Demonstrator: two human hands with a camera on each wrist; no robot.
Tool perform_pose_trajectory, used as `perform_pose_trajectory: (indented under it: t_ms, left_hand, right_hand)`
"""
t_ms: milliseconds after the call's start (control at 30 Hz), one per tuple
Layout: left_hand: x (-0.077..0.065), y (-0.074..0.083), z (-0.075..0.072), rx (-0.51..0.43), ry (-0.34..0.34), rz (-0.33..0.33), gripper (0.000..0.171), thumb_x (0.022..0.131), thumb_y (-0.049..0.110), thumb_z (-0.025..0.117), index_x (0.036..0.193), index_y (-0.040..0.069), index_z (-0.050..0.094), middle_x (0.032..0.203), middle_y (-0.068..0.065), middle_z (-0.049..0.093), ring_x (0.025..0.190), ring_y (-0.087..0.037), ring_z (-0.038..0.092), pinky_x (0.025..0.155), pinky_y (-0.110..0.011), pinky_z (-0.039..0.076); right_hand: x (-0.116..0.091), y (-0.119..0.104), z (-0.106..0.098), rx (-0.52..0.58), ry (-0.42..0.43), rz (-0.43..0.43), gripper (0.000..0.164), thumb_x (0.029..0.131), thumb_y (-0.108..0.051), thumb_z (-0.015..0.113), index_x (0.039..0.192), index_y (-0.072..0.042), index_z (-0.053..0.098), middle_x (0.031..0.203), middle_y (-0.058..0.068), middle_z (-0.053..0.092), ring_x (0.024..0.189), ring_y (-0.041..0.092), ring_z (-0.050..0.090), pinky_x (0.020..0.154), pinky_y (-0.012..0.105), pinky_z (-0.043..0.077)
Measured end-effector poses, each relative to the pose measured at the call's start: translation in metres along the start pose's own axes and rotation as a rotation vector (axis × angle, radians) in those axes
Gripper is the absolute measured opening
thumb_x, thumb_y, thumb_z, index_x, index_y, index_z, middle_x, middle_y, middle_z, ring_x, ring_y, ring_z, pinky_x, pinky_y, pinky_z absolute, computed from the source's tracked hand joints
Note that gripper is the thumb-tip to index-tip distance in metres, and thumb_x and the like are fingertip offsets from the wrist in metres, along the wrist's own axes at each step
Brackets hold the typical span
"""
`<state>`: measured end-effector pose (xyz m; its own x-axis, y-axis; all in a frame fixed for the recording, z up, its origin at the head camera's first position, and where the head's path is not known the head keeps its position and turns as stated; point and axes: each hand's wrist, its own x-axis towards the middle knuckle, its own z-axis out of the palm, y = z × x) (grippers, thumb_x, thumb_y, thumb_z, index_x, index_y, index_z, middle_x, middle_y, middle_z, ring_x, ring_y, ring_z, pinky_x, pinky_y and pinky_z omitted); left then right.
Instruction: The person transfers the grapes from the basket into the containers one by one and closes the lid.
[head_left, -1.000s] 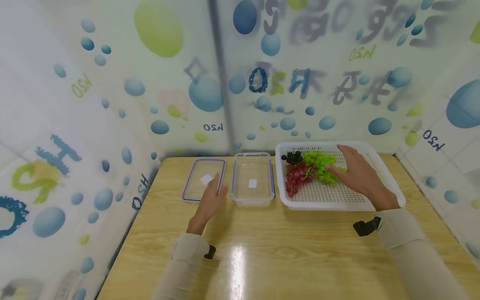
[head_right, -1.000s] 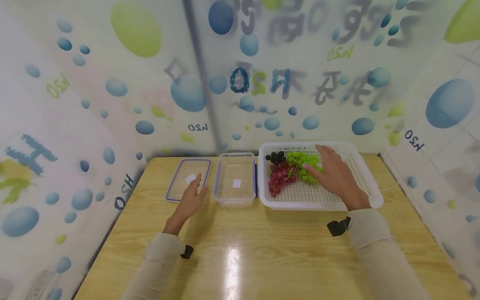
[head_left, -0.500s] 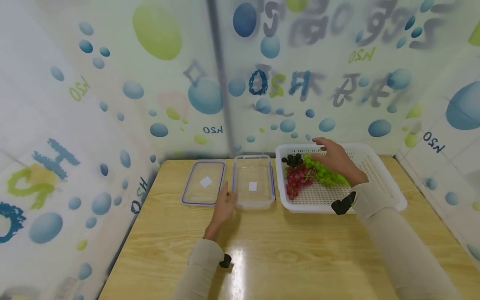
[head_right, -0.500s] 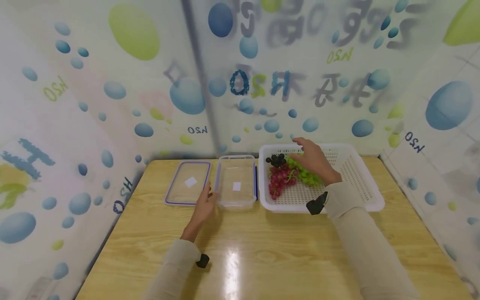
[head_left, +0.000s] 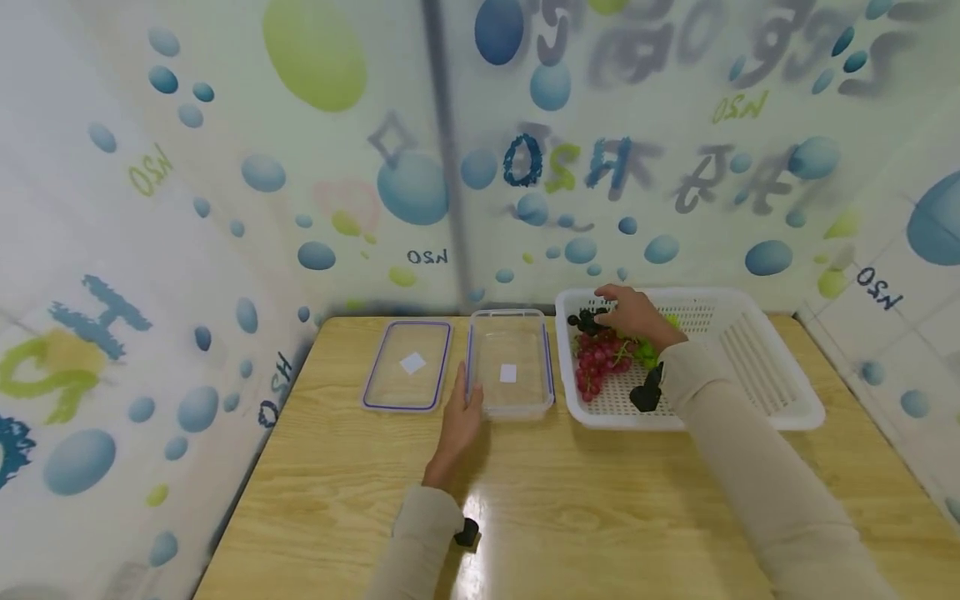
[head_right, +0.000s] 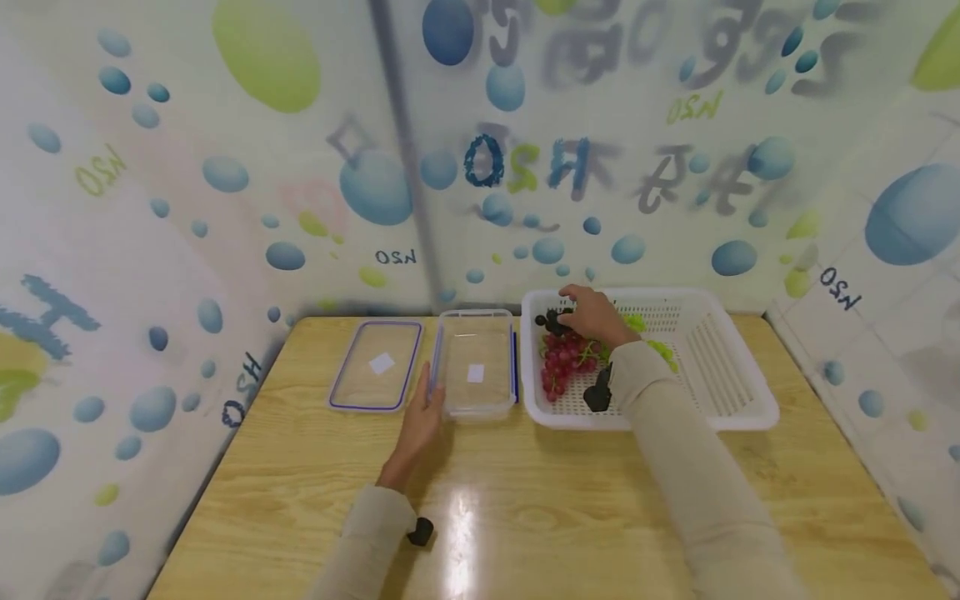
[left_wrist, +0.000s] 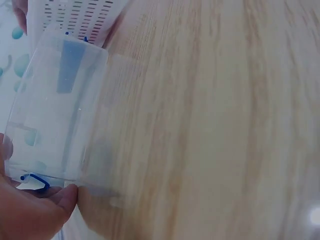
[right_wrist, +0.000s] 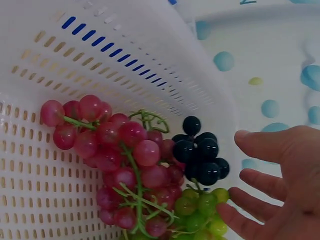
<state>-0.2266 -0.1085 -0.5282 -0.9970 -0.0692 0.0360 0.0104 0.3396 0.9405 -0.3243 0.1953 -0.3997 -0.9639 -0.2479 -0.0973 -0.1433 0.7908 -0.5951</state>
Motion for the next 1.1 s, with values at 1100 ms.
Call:
perform_pose_trajectory:
  t_ms: [1100]
  left_hand:
    - [0.001,-0.003,0.014,-0.241,0.035,-0.107,0.053,0.109,0.026,0.029,0.160,0.024,0.016,0.166,0.002,0.016,0.151,-0.019,0.014,0.124,-0.042,0.012]
  right_hand:
    - [0.022,0.017,0.028,-0.239,0.115,0.021,0.038,0.095,-0.017,0.066,0.129,-0.001,0.062,0.133,0.024,0.058,0.114,0.042,0.059,0.090,0.055,0.052]
